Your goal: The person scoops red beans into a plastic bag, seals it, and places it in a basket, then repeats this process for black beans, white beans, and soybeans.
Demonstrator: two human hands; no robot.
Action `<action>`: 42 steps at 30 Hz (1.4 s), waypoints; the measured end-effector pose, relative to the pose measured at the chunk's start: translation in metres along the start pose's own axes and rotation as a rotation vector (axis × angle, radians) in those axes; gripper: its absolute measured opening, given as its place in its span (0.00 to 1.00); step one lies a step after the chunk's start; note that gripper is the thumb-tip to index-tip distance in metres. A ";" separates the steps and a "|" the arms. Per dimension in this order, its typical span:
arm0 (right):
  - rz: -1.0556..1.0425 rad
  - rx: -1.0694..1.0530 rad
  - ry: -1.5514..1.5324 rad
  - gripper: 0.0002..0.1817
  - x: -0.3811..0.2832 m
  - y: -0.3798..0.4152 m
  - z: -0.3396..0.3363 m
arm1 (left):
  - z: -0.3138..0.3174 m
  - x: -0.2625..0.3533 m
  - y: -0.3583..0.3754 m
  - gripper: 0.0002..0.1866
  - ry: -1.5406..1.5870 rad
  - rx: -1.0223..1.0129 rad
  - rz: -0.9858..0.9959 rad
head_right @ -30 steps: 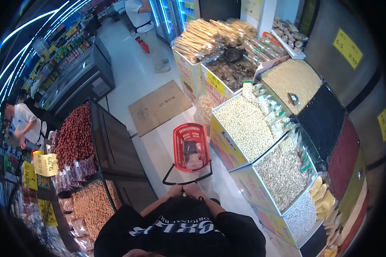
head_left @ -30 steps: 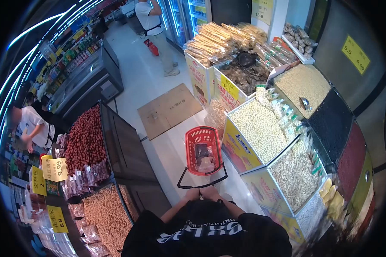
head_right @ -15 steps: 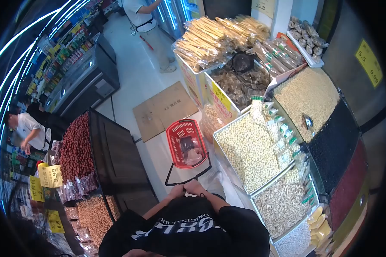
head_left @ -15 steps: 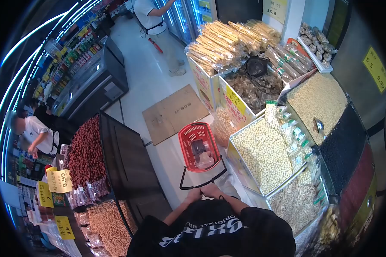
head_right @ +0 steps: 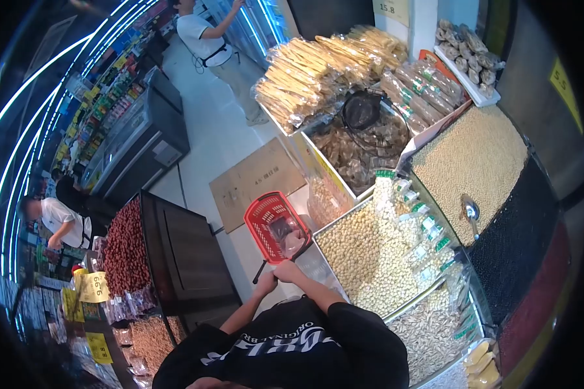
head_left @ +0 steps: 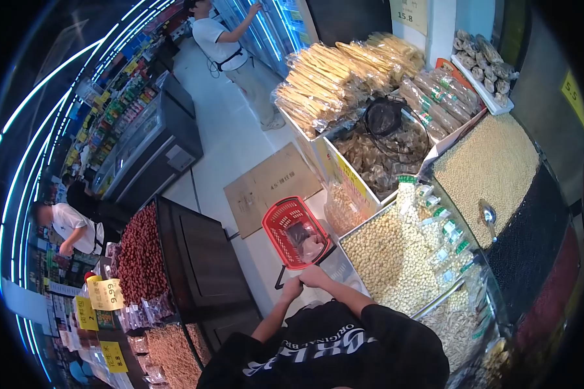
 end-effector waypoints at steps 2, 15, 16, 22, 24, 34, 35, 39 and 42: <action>-0.043 0.099 0.065 0.08 0.005 -0.012 -0.014 | -0.016 0.002 -0.011 0.09 -0.008 0.077 -0.035; 0.116 0.217 0.175 0.09 0.090 0.009 -0.014 | 0.006 0.075 -0.055 0.10 0.090 0.091 0.217; 0.124 0.227 0.252 0.08 0.093 0.007 -0.001 | 0.001 0.082 -0.050 0.09 0.166 0.172 0.254; 0.129 0.345 0.344 0.09 0.077 0.029 -0.027 | -0.003 0.062 -0.042 0.13 0.175 0.100 0.254; 0.201 0.207 -0.004 0.18 0.069 0.046 -0.063 | -0.014 0.066 -0.034 0.11 0.122 0.108 0.171; 0.328 0.549 -0.136 0.16 0.074 0.087 -0.108 | -0.034 0.027 -0.049 0.10 0.059 0.110 0.018; 0.449 0.567 -0.247 0.16 0.090 0.088 -0.097 | -0.038 0.029 -0.055 0.11 0.101 0.119 0.016; 0.583 0.677 -0.250 0.15 0.092 0.104 -0.101 | -0.036 0.023 -0.089 0.12 0.096 0.093 -0.010; 0.662 0.601 -0.295 0.16 0.088 0.113 -0.087 | -0.034 0.045 -0.100 0.13 0.135 0.056 0.015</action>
Point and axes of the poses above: each hand's wrist, its own y-axis away from the middle knuckle, its own z-axis out of the palm, x = y × z, the point moved 7 cm from there along -y, towards the middle knuckle
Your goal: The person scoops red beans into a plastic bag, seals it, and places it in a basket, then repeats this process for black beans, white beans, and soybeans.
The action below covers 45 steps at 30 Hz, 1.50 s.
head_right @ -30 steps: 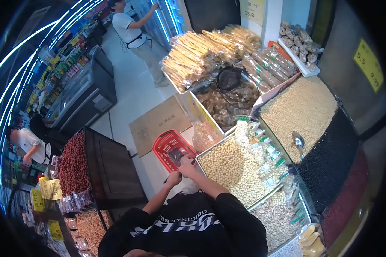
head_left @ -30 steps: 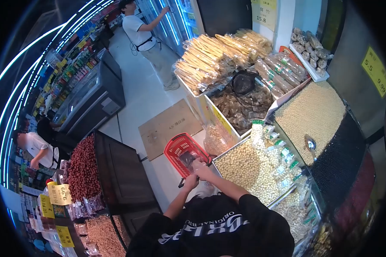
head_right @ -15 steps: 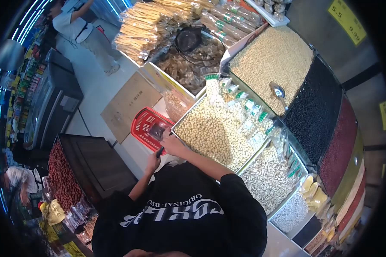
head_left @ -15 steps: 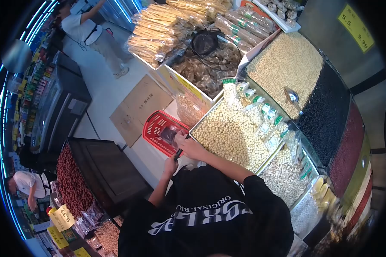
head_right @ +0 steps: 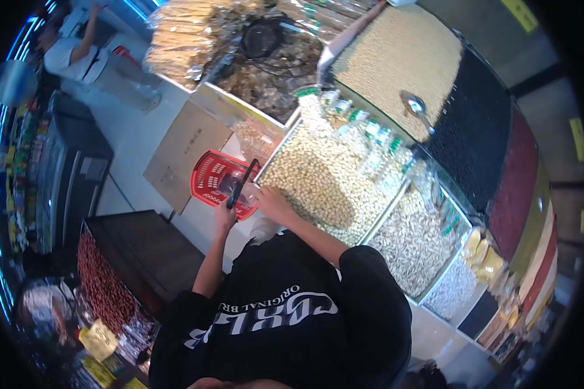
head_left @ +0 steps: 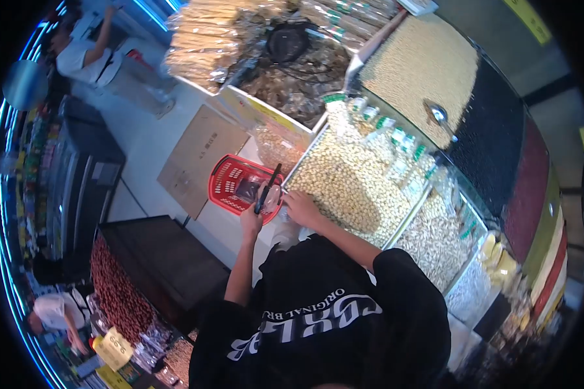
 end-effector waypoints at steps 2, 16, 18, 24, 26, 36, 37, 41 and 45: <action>-0.089 0.093 0.018 0.17 -0.007 0.005 0.001 | 0.003 0.023 0.001 0.14 -0.078 -0.083 0.045; -0.228 0.113 0.094 0.22 -0.019 -0.038 0.008 | 0.036 -0.098 0.070 0.22 0.646 0.001 -0.205; -0.247 0.124 0.172 0.19 -0.019 -0.048 0.013 | 0.049 -0.147 0.079 0.20 0.550 -0.166 -0.385; -0.176 -0.045 0.105 0.17 -0.009 -0.059 0.032 | 0.051 -0.233 0.080 0.13 -0.013 -0.324 -0.309; -0.155 -0.048 0.131 0.17 -0.009 -0.068 0.035 | 0.054 -0.254 0.061 0.12 0.005 -0.281 -0.251; -0.001 -0.287 0.056 0.17 0.006 -0.078 0.044 | 0.193 -0.284 -0.109 0.14 -0.240 -0.708 0.030; 0.004 -0.332 0.023 0.17 0.012 -0.073 0.052 | 0.220 -0.301 -0.121 0.13 -0.053 -0.663 0.226; 0.038 -0.299 0.194 0.17 0.018 -0.068 0.061 | 0.227 -0.271 -0.183 0.15 0.020 -0.657 -0.133; 0.063 -0.353 0.170 0.16 0.019 -0.068 0.066 | 0.337 -0.370 -0.185 0.22 0.150 -0.549 -0.232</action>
Point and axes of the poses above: each hand's wrist, its own y-axis away from the middle knuckle, its own z-axis out of the palm, x = y × z, the point moved 7 cm from there along -y, towards the middle knuckle
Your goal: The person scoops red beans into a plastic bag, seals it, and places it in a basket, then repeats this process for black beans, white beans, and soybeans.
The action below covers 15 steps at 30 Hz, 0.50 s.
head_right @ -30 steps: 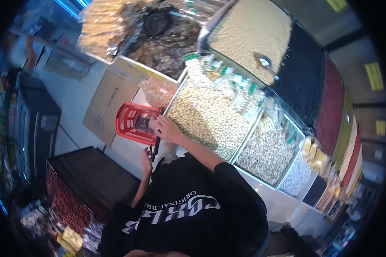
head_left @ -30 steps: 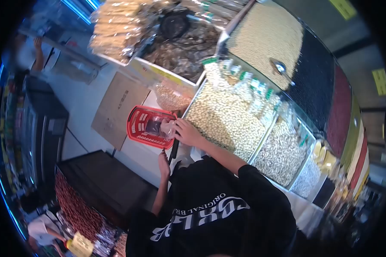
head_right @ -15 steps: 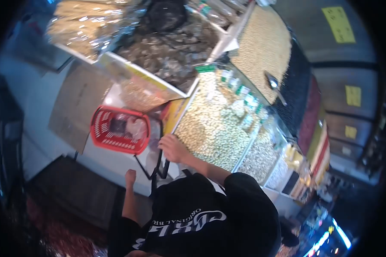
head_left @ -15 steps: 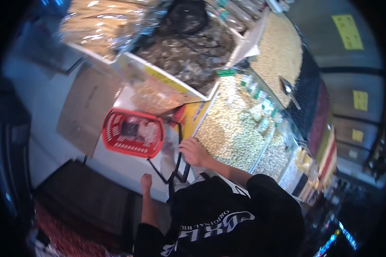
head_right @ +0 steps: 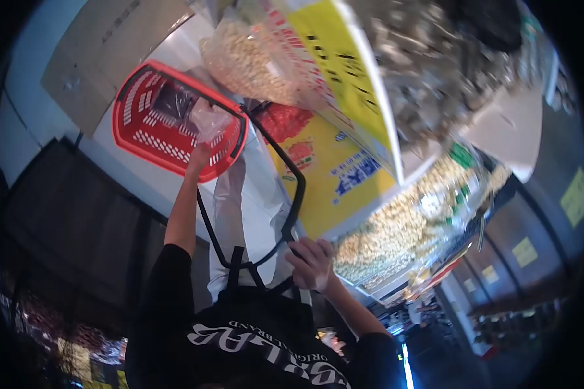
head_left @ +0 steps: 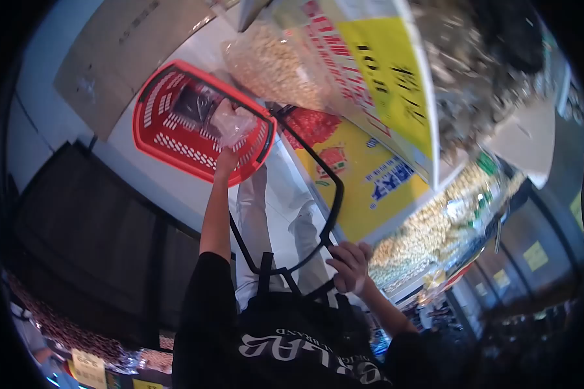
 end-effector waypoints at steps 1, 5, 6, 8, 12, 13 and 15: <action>-0.014 -0.016 0.013 0.16 -0.001 -0.001 0.001 | 0.004 -0.003 0.003 0.22 0.023 0.006 -0.039; 0.012 -0.132 0.003 0.16 0.002 0.000 0.006 | 0.016 -0.034 -0.006 0.26 0.260 0.080 -0.408; 0.018 -0.152 0.006 0.15 0.003 0.003 0.007 | 0.024 -0.048 -0.014 0.27 0.340 0.206 -0.362; 0.059 -0.211 -0.001 0.13 0.005 0.011 0.009 | 0.044 -0.076 -0.030 0.28 0.506 0.349 -0.361; 0.058 -0.232 0.037 0.12 0.006 0.015 0.008 | 0.075 -0.088 -0.044 0.18 0.951 0.149 -0.637; 0.034 -0.192 0.047 0.13 0.005 0.016 0.006 | 0.077 -0.083 -0.048 0.18 0.958 0.142 -0.639; 0.063 -0.167 0.033 0.14 0.006 0.016 0.007 | 0.073 -0.079 -0.053 0.11 1.118 0.343 -0.673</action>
Point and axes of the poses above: each hand's wrist, its own y-axis away from the middle knuckle, its own z-axis out of the palm, x = y × z, the point moved 7 cm from there along -y, towards the middle knuckle
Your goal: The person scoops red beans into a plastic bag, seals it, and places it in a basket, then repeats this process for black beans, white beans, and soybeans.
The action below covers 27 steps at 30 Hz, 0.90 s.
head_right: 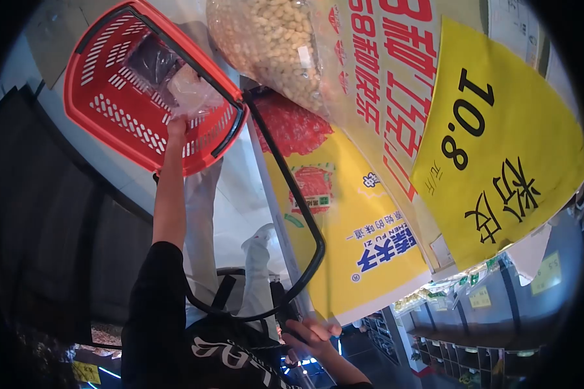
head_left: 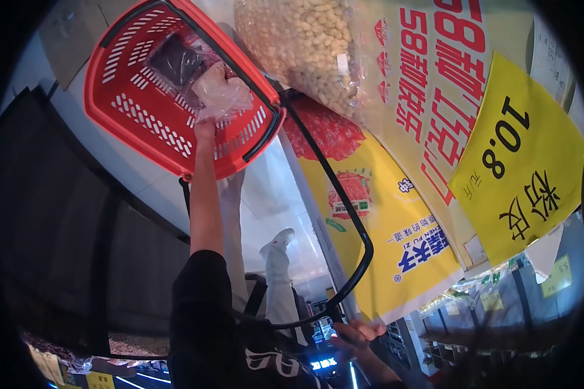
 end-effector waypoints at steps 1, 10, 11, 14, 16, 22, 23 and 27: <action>-0.029 -0.034 0.033 0.14 -0.001 -0.002 0.001 | 0.004 0.002 0.005 0.09 0.076 0.013 -0.008; -0.048 0.101 -0.040 0.15 -0.009 -0.014 -0.007 | -0.017 0.106 0.170 0.08 0.267 -0.107 0.177; -0.089 0.142 -0.038 0.15 -0.008 -0.014 -0.007 | -0.025 0.114 0.196 0.08 0.236 -0.133 0.228; -0.090 0.241 -0.099 0.12 -0.013 -0.013 -0.014 | -0.043 0.142 0.316 0.10 0.199 -0.220 0.253; -0.175 0.348 -0.124 0.10 -0.021 -0.008 -0.031 | -0.054 0.147 0.382 0.08 0.281 -0.299 0.299; -0.112 0.680 -0.213 0.18 -0.045 0.052 -0.074 | -0.091 0.198 0.640 0.12 0.064 -0.495 0.593; -0.052 0.611 -0.489 0.24 -0.046 0.067 -0.076 | -0.093 0.199 0.681 0.12 0.022 -0.519 0.639; -0.114 0.536 -0.817 0.46 -0.053 0.139 -0.100 | -0.075 0.173 0.829 0.09 -0.112 -0.859 0.715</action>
Point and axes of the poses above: each hand's wrist, its own y-axis away from the middle knuckle, its own z-axis out of the palm, x = y × z, the point moved 7 cm from there along -y, towards the middle knuckle
